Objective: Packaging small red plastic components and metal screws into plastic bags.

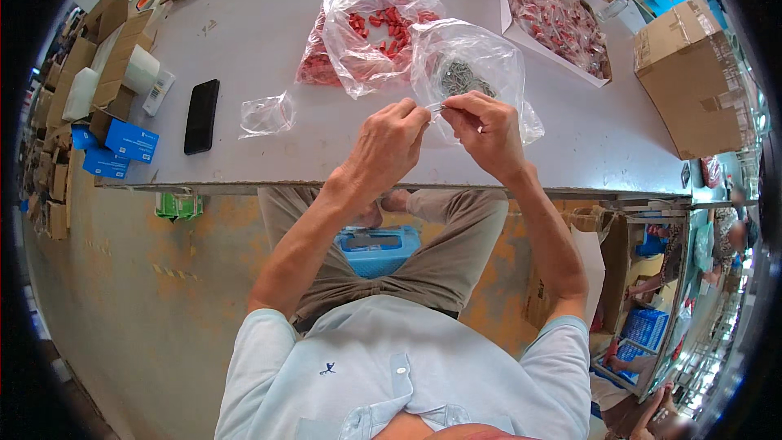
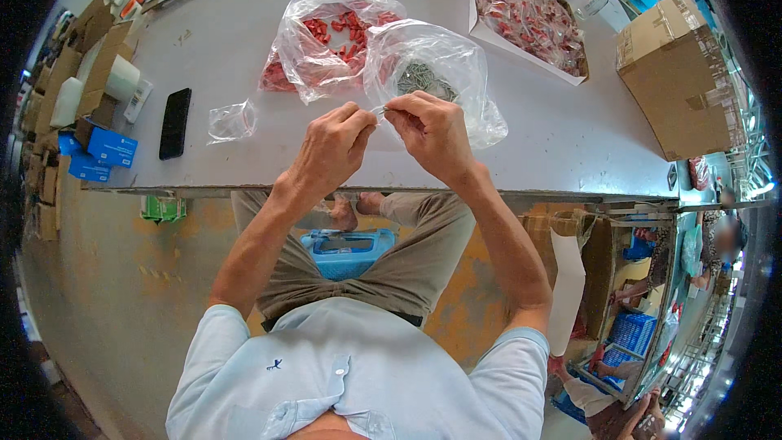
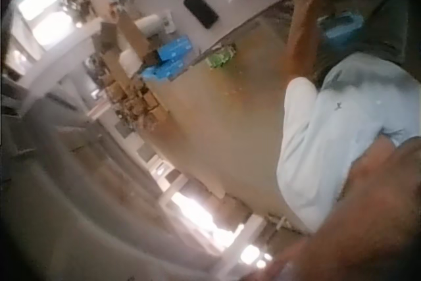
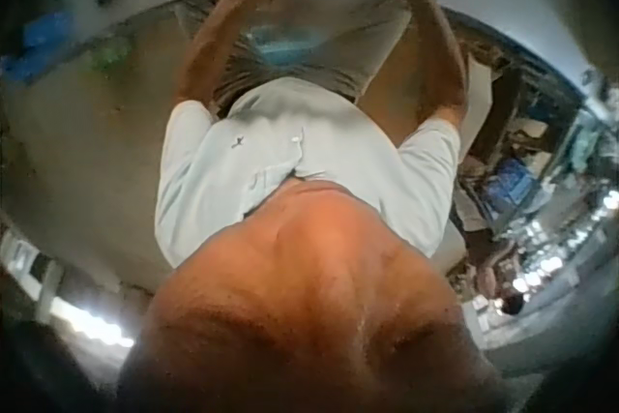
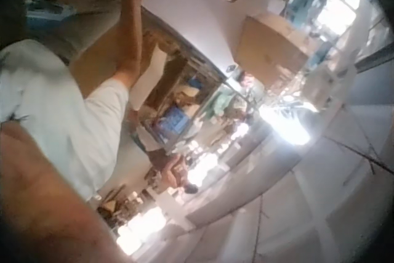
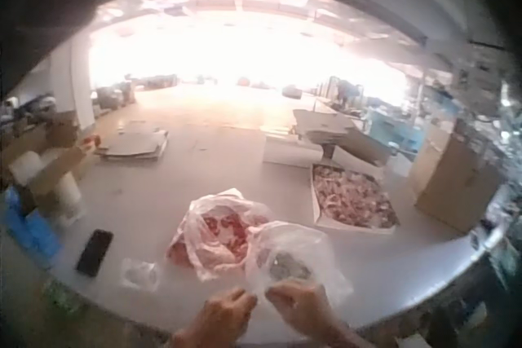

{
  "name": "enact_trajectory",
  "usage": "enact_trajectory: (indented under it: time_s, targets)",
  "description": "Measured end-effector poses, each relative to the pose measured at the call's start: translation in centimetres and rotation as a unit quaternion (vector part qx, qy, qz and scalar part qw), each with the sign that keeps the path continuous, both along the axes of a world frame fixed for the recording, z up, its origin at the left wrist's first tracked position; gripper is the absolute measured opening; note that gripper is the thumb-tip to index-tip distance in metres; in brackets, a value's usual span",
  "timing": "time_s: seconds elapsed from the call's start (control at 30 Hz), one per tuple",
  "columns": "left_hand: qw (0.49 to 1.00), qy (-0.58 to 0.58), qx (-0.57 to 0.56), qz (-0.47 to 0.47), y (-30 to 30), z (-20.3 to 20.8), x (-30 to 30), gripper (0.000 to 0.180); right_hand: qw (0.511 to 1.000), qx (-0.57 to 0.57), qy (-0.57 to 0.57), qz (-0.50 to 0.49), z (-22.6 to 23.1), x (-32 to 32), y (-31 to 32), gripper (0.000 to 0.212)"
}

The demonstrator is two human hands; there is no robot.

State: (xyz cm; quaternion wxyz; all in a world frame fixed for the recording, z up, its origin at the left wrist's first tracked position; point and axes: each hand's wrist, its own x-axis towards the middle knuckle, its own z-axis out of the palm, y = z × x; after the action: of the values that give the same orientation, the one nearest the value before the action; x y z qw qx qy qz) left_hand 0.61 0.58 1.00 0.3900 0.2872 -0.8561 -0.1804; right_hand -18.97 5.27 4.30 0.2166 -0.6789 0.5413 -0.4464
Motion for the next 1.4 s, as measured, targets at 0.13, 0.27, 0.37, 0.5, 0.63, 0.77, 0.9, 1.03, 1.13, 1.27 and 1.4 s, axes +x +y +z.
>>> enact_trajectory:
  time_s: [0.13,0.27,0.37,0.5,0.63,0.77,0.9,1.03,1.13,1.27,1.4]
  targets:
    - [1.000,-0.027,-0.003,-0.012,0.2,0.1,-0.1,0.007,0.993,-0.032,0.118,0.004,0.8,0.2,0.2,0.014]
    - [0.999,-0.039,-0.005,-0.020,0.3,-0.2,0.0,0.007,0.984,-0.037,0.175,0.009,1.2,0.5,0.5,0.013]
    - [0.999,-0.048,-0.004,-0.019,0.4,-0.3,0.0,0.007,0.980,-0.024,0.199,0.016,1.6,0.8,0.5,0.014]
    - [0.999,-0.044,-0.011,-0.022,0.5,-0.4,0.0,0.007,0.976,-0.012,0.215,0.024,1.6,0.9,0.3,0.016]
    - [0.999,-0.036,0.004,-0.031,0.5,-0.4,0.0,0.007,0.982,0.014,0.185,0.027,1.6,0.8,0.2,0.018]
    - [0.999,-0.021,0.026,-0.037,0.2,-0.8,0.3,0.007,0.989,0.050,0.134,0.022,1.3,0.7,-0.1,0.021]
    - [0.998,-0.015,0.048,-0.040,0.4,-0.2,0.8,0.007,0.991,0.070,0.117,0.017,1.8,0.8,-0.3,0.018]
    - [0.992,0.031,0.122,-0.034,0.4,0.2,2.1,0.008,0.996,0.054,0.073,-0.024,2.6,0.4,-1.7,0.013]
    - [0.979,0.077,0.189,-0.031,0.2,0.2,4.1,0.008,0.995,-0.019,0.099,-0.009,2.2,0.8,-5.1,0.013]
    - [0.971,0.098,0.220,0.013,-0.1,0.7,6.6,0.009,0.981,-0.071,0.175,0.046,1.0,3.4,-12.7,0.017]
    - [0.969,0.103,0.221,0.039,-0.7,0.5,8.4,0.008,0.916,-0.065,0.389,0.077,-3.3,3.9,-20.3,0.024]
